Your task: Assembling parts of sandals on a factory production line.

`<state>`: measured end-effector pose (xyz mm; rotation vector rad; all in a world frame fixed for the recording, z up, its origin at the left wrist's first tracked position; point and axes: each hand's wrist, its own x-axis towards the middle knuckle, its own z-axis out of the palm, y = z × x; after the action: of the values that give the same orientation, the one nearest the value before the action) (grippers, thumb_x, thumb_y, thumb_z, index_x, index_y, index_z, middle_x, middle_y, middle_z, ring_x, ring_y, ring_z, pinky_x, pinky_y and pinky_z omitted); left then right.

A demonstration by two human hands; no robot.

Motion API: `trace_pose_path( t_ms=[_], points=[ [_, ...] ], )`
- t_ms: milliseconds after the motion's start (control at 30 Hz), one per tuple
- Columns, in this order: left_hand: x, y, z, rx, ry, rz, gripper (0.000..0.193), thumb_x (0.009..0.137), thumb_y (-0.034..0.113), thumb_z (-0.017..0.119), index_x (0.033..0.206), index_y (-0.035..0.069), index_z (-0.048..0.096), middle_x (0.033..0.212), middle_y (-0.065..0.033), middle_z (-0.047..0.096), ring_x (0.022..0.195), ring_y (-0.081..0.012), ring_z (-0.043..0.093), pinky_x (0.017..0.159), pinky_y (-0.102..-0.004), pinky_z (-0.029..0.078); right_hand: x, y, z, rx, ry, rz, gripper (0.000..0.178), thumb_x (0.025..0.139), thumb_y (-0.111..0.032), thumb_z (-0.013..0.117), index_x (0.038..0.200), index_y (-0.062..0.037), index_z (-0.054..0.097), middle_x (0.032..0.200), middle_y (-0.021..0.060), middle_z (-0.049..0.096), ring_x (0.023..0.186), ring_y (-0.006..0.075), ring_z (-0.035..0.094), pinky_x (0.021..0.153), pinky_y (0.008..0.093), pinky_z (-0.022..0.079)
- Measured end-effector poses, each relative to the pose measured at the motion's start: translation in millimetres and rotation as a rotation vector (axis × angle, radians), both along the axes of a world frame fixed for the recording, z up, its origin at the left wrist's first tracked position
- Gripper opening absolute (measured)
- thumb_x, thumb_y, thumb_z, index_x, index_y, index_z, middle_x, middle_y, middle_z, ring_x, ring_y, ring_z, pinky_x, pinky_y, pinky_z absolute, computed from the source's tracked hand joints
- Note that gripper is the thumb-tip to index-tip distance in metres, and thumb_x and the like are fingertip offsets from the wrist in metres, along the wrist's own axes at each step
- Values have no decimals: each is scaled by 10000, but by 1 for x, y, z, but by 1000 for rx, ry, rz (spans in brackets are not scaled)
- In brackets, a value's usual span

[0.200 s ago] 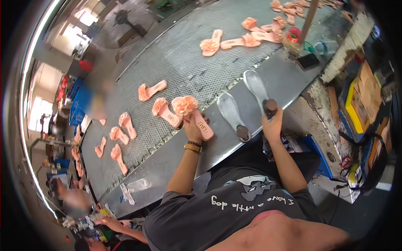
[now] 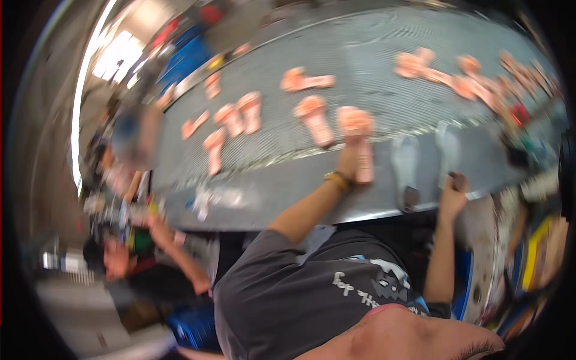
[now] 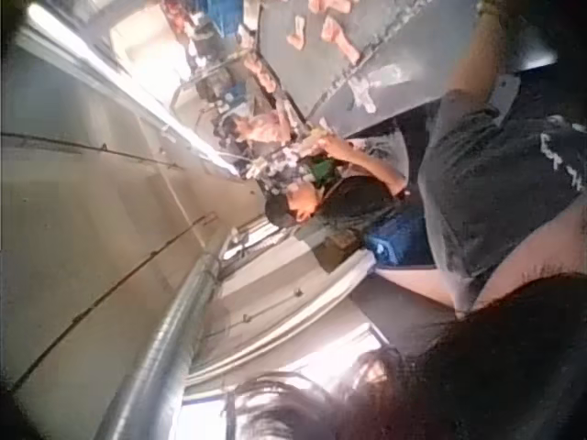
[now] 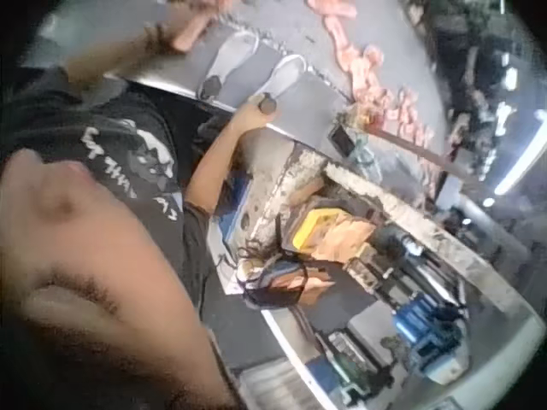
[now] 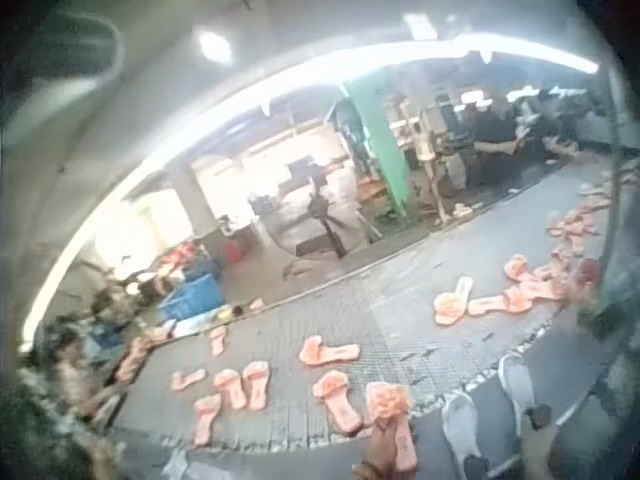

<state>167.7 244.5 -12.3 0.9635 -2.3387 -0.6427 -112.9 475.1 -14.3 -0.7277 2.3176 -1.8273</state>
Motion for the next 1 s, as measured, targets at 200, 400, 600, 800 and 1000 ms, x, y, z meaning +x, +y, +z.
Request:
trace_pose_path(
  t_ms=[200, 400, 600, 800, 1000],
  points=[
    [8, 15, 55, 1015, 818, 181, 216, 1009, 245, 563, 1136, 70, 566, 890, -138, 635, 844, -331, 648, 771, -392, 555, -42, -56, -15, 34, 178, 236, 314, 953, -134, 707, 1210, 41, 662, 1200, 155, 689, 1114, 265, 649, 1033, 371, 477],
    [17, 13, 27, 426, 599, 327, 322, 1025, 275, 529, 1199, 12, 596, 1056, -233, 699, 1009, -405, 685, 886, -448, 539, -93, -144, -11, 73, 592, 394, 418, 943, -128, 681, 1314, 57, 626, 1265, 209, 661, 1178, 325, 636, 1045, 392, 463],
    [8, 15, 43, 572, 419, 324, 446, 1010, 321, 538, 1276, -36, 564, 1154, -271, 688, 1076, -426, 671, 918, -466, 532, -111, -144, 4, 241, 380, 446, 433, 960, -184, 630, 1309, 73, 614, 1246, 189, 688, 1179, 298, 636, 1029, 375, 464],
    [-1, 15, 45, 552, 330, 327, 485, 993, 336, 552, 1262, -68, 552, 1158, -282, 685, 1075, -434, 670, 935, -477, 529, -139, -145, 8, 211, 353, 566, 371, 971, -176, 599, 1249, 66, 632, 1075, 159, 699, 961, 269, 655, 893, 376, 504],
    [-7, 20, 52, 541, 414, 292, 487, 988, 344, 551, 1259, -61, 563, 1156, -282, 686, 1085, -434, 665, 942, -476, 524, -158, -152, 12, 227, 491, 528, 272, 955, -191, 598, 1030, 69, 624, 862, 130, 607, 795, 203, 560, 748, 368, 476]
  ],
)
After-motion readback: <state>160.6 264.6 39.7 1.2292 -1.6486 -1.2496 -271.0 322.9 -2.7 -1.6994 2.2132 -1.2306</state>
